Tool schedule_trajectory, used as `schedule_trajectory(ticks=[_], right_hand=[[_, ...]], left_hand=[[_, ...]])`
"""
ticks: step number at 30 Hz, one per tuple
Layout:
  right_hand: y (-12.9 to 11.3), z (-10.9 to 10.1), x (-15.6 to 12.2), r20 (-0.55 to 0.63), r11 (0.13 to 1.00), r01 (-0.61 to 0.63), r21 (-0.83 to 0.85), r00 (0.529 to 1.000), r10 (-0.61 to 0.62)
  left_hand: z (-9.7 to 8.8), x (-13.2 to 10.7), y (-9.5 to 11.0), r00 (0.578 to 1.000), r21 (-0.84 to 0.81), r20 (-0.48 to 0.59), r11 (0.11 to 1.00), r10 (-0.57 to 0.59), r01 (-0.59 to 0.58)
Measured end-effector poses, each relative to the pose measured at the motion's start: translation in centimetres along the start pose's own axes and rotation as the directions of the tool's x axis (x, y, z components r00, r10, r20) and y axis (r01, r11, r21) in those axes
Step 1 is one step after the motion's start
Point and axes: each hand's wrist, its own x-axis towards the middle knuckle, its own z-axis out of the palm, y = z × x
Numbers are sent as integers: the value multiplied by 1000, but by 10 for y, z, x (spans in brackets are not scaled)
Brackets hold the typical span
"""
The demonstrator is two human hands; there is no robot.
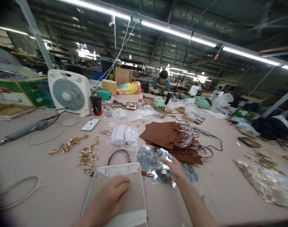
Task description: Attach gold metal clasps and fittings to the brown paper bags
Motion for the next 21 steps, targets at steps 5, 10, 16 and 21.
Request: schedule_trajectory(ticks=[5, 10, 16, 21], right_hand=[[-3, 2, 6, 189, 949, 145, -279, 977, -94], [-7, -3, 15, 225, 816, 299, -495, 951, -211], [-2, -11, 18, 145, 703, 372, -605, 921, -363], [16, -22, 11, 83, 660, 387, -644, 893, -442]], left_hand=[[-23, -36, -36, 978, 7, -168, 992, -127, 129], [-31, -55, -51, 924, -88, -271, 963, -270, 255], [-28, -57, -52, 926, -29, -307, 975, -220, 222], [-28, -57, -52, 935, -9, -303, 982, -183, 190]])
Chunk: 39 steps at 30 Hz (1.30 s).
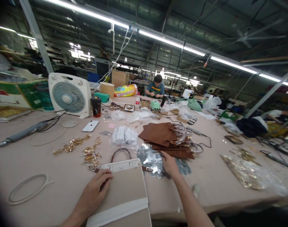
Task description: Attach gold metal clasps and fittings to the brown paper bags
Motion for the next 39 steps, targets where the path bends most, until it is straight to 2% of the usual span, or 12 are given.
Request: schedule_trajectory(ticks=[4, 7, 9, 13, 15, 17, 22, 26, 29, 35, 39], right_hand=[[10, -1, -14, -108, 1000, -5, -8, 994, 4], [8, -1, -28, -179, 1000, 22, -22, 983, -26], [4, 4, -40, -165, 997, 68, -31, 984, -72], [-2, 23, -63, 6, 972, 176, -154, 984, -177], [0, 32, -70, -16, 956, 151, -252, 987, -161], [3, 38, -73, -100, 949, 94, -299, 987, -129], [9, 37, -63, -222, 924, 29, -381, 967, -122], [10, 30, -42, -146, 874, 48, -483, 980, -134], [15, 27, -34, -101, 866, 78, -495, 984, -147], [31, 28, -44, -214, 860, 20, -511, 965, -150], [37, 27, -41, -286, 870, 0, -492, 944, -162]], left_hand=[[-1, 0, -1, 1000, -20, -6, 1000, 11, -11], [-1, 0, -4, 1000, -42, 0, 999, 15, -15], [-1, -1, -5, 1000, -60, 7, 998, 17, -16], [-1, -2, -6, 1000, -86, 20, 996, 9, -8], [-1, -2, -7, 1000, -95, 22, 995, 9, -7], [-1, -2, -8, 1000, -100, 21, 995, 12, -9], [1, -2, -9, 1000, -100, 10, 995, 14, -13], [4, -2, -11, 1000, -78, 17, 997, 17, -15], [5, -2, -13, 999, -76, 11, 997, 31, -30], [10, -2, -19, 999, -76, -4, 996, 49, -49], [12, -3, -21, 999, -84, -7, 995, 49, -50]])
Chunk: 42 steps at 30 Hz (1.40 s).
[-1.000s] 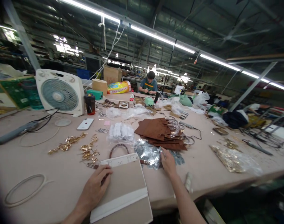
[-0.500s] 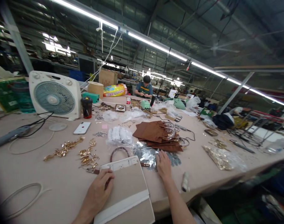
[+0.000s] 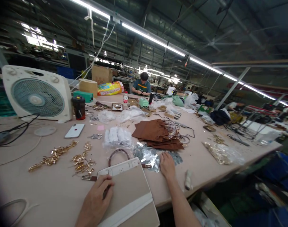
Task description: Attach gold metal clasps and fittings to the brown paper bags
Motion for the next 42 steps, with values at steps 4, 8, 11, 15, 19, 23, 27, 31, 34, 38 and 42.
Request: schedule_trajectory(ticks=[4, 8, 11, 15, 19, 23, 27, 31, 34, 38, 42], right_hand=[[3, -7, -1, -104, 998, -48, 39, 993, 51], [-6, -20, -21, -89, 997, 23, 78, 996, -16], [-17, -20, -30, 25, 985, 144, 100, 989, -147], [-21, -12, -19, 1, 995, 83, 59, 996, -84], [-16, -13, -14, -104, 998, -56, 31, 993, 59], [-19, -21, -34, -88, 997, -63, 39, 994, 67], [-34, -26, -50, 87, 999, 48, 25, 995, -50], [-46, -33, -48, 255, 995, 88, -36, 964, -76], [-44, -36, -49, 85, 991, 72, 110, 993, -82], [-34, -40, -58, -154, 954, -44, 295, 984, 92], [-29, -46, -63, -175, 922, -103, 374, 968, 179]], left_hand=[[-2, 1, -1, 999, -20, -25, 999, 31, -31], [-3, 1, -1, 997, -41, -19, 997, 68, -69], [-3, 0, -1, 995, -42, 30, 995, 94, -93], [-2, -2, -3, 990, -35, 53, 991, 129, -127], [-2, -3, -8, 985, -15, 6, 985, 172, -171], [-1, -3, -11, 983, 17, -10, 983, 185, -185], [2, -2, -11, 979, 40, -16, 978, 205, -204], [2, -2, -10, 981, 53, 2, 980, 194, -194], [2, -4, -11, 986, 42, 20, 985, 166, -167], [0, -5, -11, 993, 50, -39, 993, 113, -111], [-8, -11, -8, 982, 115, -185, 992, -32, 54]])
